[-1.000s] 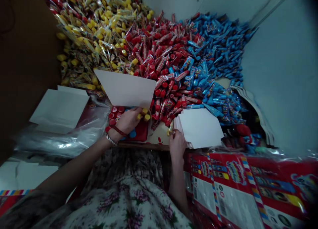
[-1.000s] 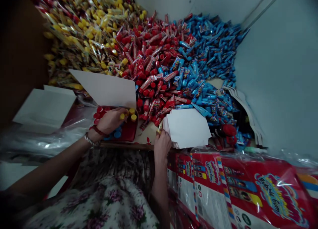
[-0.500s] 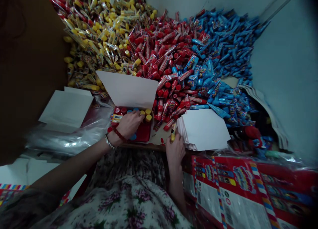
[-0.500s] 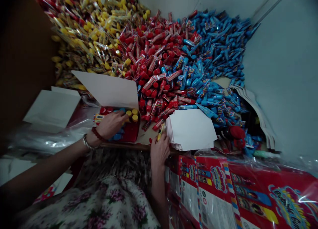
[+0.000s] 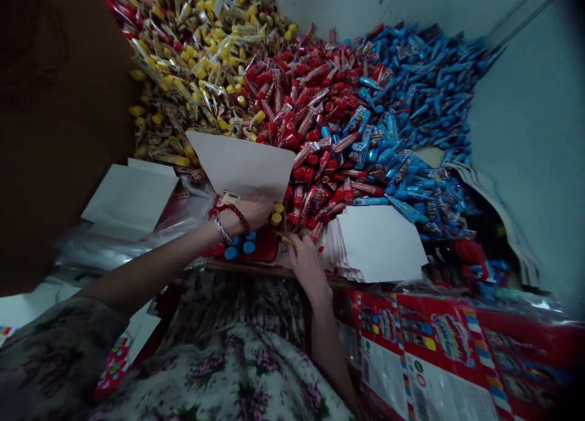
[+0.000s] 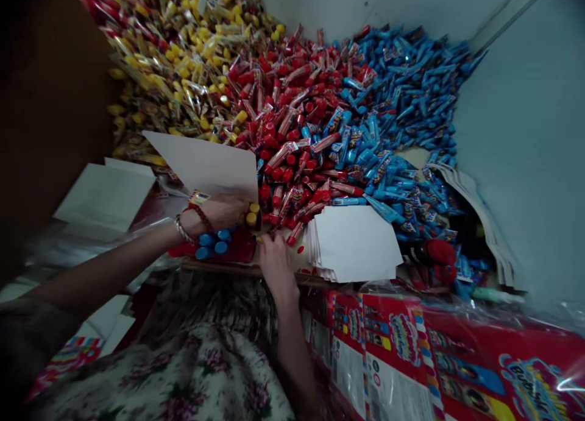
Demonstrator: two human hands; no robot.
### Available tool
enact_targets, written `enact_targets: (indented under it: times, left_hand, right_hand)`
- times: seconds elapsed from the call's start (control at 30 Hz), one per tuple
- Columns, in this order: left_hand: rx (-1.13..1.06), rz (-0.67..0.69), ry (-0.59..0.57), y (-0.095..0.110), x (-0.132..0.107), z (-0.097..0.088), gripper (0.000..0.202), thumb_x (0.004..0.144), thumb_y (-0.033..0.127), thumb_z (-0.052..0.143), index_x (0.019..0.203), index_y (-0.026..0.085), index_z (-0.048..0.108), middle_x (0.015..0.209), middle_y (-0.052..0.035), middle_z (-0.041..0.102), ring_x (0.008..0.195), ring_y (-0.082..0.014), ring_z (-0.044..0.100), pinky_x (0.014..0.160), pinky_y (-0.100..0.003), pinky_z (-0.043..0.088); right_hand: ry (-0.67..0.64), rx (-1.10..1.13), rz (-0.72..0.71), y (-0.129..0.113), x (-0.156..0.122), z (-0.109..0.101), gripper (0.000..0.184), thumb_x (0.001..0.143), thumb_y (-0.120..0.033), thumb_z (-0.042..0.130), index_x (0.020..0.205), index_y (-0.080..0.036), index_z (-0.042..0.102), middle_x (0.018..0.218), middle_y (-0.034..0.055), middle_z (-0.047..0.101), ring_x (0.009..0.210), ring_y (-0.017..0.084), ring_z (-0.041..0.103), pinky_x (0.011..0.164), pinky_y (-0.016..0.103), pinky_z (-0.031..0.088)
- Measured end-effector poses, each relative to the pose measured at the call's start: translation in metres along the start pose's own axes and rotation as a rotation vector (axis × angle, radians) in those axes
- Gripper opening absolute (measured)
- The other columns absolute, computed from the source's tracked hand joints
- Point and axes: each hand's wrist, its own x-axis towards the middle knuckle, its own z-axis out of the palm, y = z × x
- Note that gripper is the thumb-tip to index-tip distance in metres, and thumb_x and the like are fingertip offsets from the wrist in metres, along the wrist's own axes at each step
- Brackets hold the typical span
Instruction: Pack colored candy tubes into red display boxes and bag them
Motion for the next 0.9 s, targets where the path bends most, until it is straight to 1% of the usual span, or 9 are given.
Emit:
enact_targets:
  times: [0.07,0.13,0.27,0.37,0.53,0.63,0.77,0.83,0.9]
  left_hand:
    - [-0.016,0.001,0.013,-0.005,-0.008,-0.007,0.021,0.074,0.014,0.059,0.092,0.018,0.069,0.089,-0.01,0.068,0.083,-0.0246,0.061,0.075,-0.034,0.044]
    - [-0.133,-0.015,0.116,-0.009,-0.019,-0.016,0.026,0.076,0.027,0.062,0.099,0.018,0.067,0.097,-0.009,0.068,0.087,-0.0228,0.06,0.078,-0.032,0.044]
    - [-0.661,-0.119,0.304,-0.003,-0.042,-0.03,0.042,0.073,0.051,0.06,0.093,0.014,0.058,0.082,-0.0036,0.062,0.074,-0.0167,0.057,0.066,-0.026,0.045]
    - [-0.959,-0.142,0.29,0.004,-0.05,-0.023,0.032,0.075,0.043,0.049,0.095,0.018,0.047,0.081,-0.0008,0.055,0.073,-0.0138,0.053,0.062,-0.023,0.044]
    - [-1.041,-0.092,0.269,0.002,-0.055,-0.002,0.034,0.073,0.031,0.043,0.104,0.018,0.04,0.1,-0.0058,0.054,0.089,-0.0155,0.053,0.074,-0.025,0.047]
    - [-1.067,-0.03,0.301,-0.005,-0.058,0.008,0.051,0.08,0.036,0.052,0.125,0.018,0.035,0.106,-0.0075,0.055,0.094,-0.0159,0.055,0.08,-0.027,0.048]
    - [-1.033,0.118,0.418,0.0,-0.055,0.026,0.095,0.073,0.034,0.069,0.146,0.017,0.01,0.1,-0.007,0.059,0.091,-0.0171,0.06,0.083,-0.03,0.05]
    - [-0.951,0.183,0.416,0.008,-0.05,0.036,0.097,0.078,0.028,0.064,0.149,0.019,0.0,0.098,-0.0065,0.061,0.091,-0.0167,0.062,0.084,-0.031,0.05]
    - [-0.828,0.238,0.406,0.014,-0.045,0.041,0.091,0.083,0.022,0.056,0.149,0.022,-0.006,0.101,-0.0072,0.063,0.092,-0.016,0.063,0.085,-0.031,0.05]
  right_hand:
    - [-0.051,-0.146,-0.023,-0.011,0.007,-0.004,0.037,0.092,-0.013,0.04,0.121,-0.023,0.059,0.111,0.0113,0.054,0.095,0.019,0.059,0.08,0.028,0.046]
    - [-0.102,-0.256,-0.033,-0.021,0.013,-0.01,0.04,0.09,-0.008,0.037,0.121,-0.022,0.059,0.115,0.0135,0.053,0.097,0.021,0.058,0.079,0.03,0.047]
    - [-0.224,-0.381,-0.062,-0.039,0.023,-0.018,0.038,0.09,-0.004,0.034,0.112,-0.014,0.064,0.116,0.0166,0.056,0.103,0.025,0.055,0.083,0.035,0.047]
    - [-0.238,-0.423,-0.124,-0.052,0.033,-0.012,0.034,0.089,-0.005,0.038,0.109,-0.01,0.065,0.12,0.0197,0.055,0.104,0.026,0.055,0.087,0.036,0.046]
    - [-0.252,-0.471,-0.127,-0.052,0.046,0.0,0.033,0.088,-0.003,0.038,0.102,-0.007,0.068,0.107,0.0186,0.059,0.096,0.026,0.058,0.076,0.033,0.048]
    - [-0.213,-0.257,-0.165,-0.029,0.037,-0.006,0.034,0.092,-0.012,0.042,0.118,-0.021,0.062,0.112,0.0112,0.06,0.095,0.021,0.061,0.079,0.031,0.048]
    - [0.15,0.228,-0.238,-0.01,0.016,-0.021,0.039,0.094,-0.029,0.048,0.132,-0.023,0.05,0.113,0.0078,0.059,0.104,0.019,0.057,0.091,0.031,0.045]
    - [0.22,0.392,-0.275,-0.014,0.011,-0.027,0.037,0.092,-0.031,0.052,0.128,-0.021,0.052,0.112,0.0077,0.059,0.107,0.019,0.056,0.093,0.031,0.044]
    - [0.204,0.484,-0.284,-0.019,0.01,-0.028,0.031,0.089,-0.029,0.056,0.118,-0.02,0.057,0.108,0.0061,0.059,0.103,0.018,0.057,0.09,0.03,0.046]
